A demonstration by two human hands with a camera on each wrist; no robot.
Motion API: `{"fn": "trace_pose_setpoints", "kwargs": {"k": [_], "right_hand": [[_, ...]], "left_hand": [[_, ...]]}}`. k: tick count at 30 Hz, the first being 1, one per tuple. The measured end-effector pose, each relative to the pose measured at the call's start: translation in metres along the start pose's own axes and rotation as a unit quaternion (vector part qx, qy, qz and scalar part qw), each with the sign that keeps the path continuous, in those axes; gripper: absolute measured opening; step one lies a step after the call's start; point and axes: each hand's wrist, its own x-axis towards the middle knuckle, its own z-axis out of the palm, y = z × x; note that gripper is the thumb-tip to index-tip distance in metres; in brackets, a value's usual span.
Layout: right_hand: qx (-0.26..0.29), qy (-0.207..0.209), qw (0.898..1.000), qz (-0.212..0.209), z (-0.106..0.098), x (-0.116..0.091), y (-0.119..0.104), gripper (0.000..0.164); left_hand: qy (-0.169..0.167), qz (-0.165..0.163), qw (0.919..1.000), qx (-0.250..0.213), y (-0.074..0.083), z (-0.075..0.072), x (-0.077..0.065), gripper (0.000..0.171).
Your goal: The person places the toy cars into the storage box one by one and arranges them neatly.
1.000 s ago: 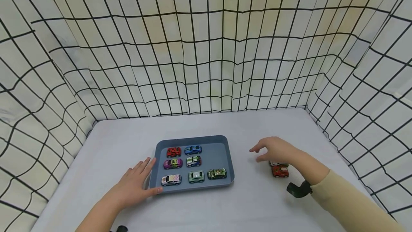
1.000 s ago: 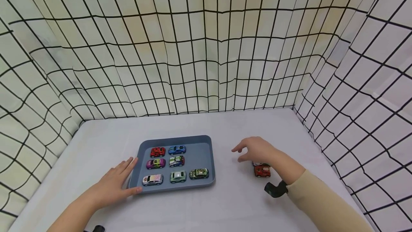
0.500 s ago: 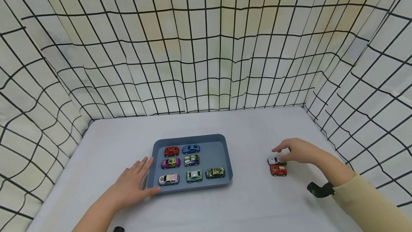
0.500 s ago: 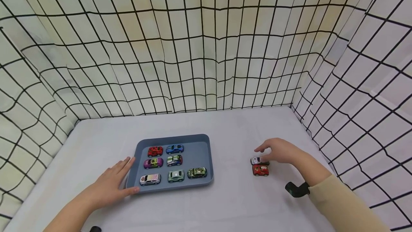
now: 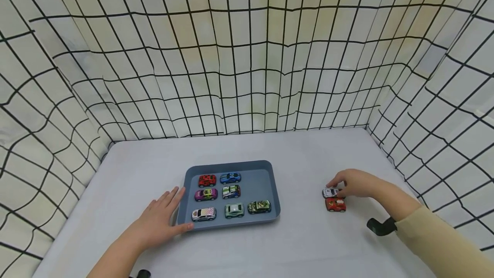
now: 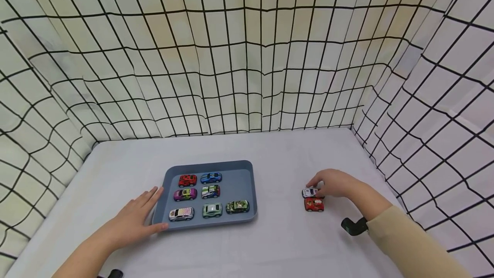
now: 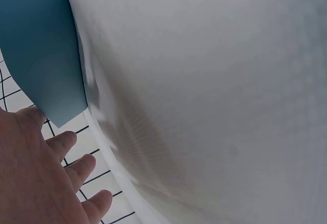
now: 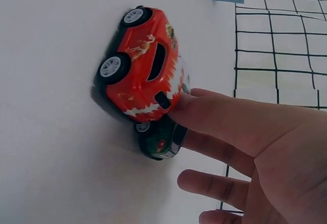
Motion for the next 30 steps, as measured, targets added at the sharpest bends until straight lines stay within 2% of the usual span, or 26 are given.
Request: {"fn": "trace_pose_setpoints", "kwargs": {"k": [3, 10, 17, 30], "right_hand": [[-0.002, -0.003, 1.0, -0.012, 0.001, 0.0, 0.0, 0.028], [-0.009, 0.006, 1.0, 0.007, 0.005, 0.005, 0.001, 0.031], [-0.016, 0.018, 1.0, -0.014, 0.008, 0.008, 0.005, 0.032], [0.008, 0.002, 1.0, -0.017, 0.006, 0.015, 0.005, 0.032]], "left_hand": [[-0.001, -0.001, 1.0, 0.0, 0.0, 0.0, 0.0, 0.116], [-0.001, -0.001, 1.0, 0.002, 0.0, -0.001, 0.001, 0.116], [0.0, 0.0, 1.0, 0.001, 0.0, 0.0, 0.001, 0.116], [0.01, 0.004, 0.9999, -0.007, -0.003, 0.002, 0.002, 0.114]]}}
